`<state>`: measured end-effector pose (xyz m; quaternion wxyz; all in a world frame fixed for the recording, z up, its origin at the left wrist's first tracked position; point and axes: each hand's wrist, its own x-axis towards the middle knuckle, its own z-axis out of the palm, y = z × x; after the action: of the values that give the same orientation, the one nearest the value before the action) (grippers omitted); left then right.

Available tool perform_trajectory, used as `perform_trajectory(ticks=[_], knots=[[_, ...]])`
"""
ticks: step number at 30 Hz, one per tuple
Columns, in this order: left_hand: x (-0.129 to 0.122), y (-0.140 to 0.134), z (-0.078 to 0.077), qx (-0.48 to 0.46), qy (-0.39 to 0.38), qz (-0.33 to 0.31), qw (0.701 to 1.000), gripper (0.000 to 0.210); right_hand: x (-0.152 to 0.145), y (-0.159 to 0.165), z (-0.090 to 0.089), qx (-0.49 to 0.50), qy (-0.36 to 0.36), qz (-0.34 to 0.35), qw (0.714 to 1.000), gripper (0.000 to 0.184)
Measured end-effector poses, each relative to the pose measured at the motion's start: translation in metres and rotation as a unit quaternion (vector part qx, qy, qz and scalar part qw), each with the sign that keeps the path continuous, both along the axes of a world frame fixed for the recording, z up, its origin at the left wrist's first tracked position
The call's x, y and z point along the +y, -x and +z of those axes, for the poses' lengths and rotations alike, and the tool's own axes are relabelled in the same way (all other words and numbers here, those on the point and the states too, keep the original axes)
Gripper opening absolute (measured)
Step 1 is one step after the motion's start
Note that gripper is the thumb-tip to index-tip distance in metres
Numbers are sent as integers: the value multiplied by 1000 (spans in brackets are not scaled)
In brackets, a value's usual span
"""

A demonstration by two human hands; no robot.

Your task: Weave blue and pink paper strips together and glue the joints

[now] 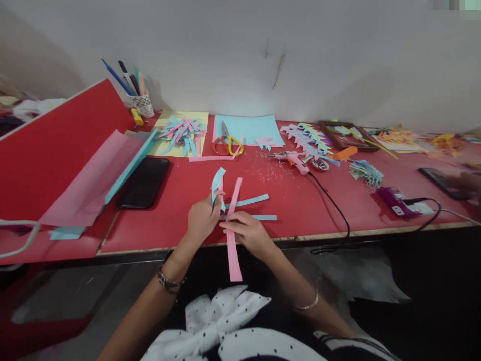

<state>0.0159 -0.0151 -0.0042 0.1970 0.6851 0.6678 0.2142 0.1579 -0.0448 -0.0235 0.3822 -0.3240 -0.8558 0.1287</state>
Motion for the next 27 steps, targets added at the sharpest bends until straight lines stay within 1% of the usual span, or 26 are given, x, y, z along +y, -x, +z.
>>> perform_trajectory(ticks=[2, 6, 8, 10, 15, 20, 22, 24, 26, 27], knots=[[0, 0, 0, 2, -1, -4, 1000, 38, 1, 0, 2, -38, -26, 5, 999, 20], [-1, 1, 1, -1, -6, -13, 1000, 38, 2, -3, 8, -112, -36, -59, 991, 19], [0, 1, 1, -5, -7, -15, 1000, 38, 2, -5, 9, -132, -30, -74, 988, 16], [0, 1, 0, -7, -4, -12, 1000, 38, 2, -6, 7, -144, -29, -69, 987, 14], [0, 1, -2, -9, -1, -8, 1000, 39, 3, -7, 1, -147, -15, -53, 988, 17], [0, 1, 0, -16, -1, -7, 1000, 39, 2, -6, 6, -139, 16, -60, 988, 17], [1, 0, 0, -20, 0, -10, 1000, 39, 1, -5, 9, -140, 39, -88, 985, 15], [0, 1, 0, -26, 1, -12, 1000, 39, 0, -2, 11, -135, 69, -143, 978, 15], [0, 1, 0, -33, 2, -13, 999, 39, -1, 1, 12, -134, 99, -190, 968, 23], [0, 1, 0, -36, 2, -12, 999, 39, -1, 2, 12, -137, 109, -199, 964, 27]])
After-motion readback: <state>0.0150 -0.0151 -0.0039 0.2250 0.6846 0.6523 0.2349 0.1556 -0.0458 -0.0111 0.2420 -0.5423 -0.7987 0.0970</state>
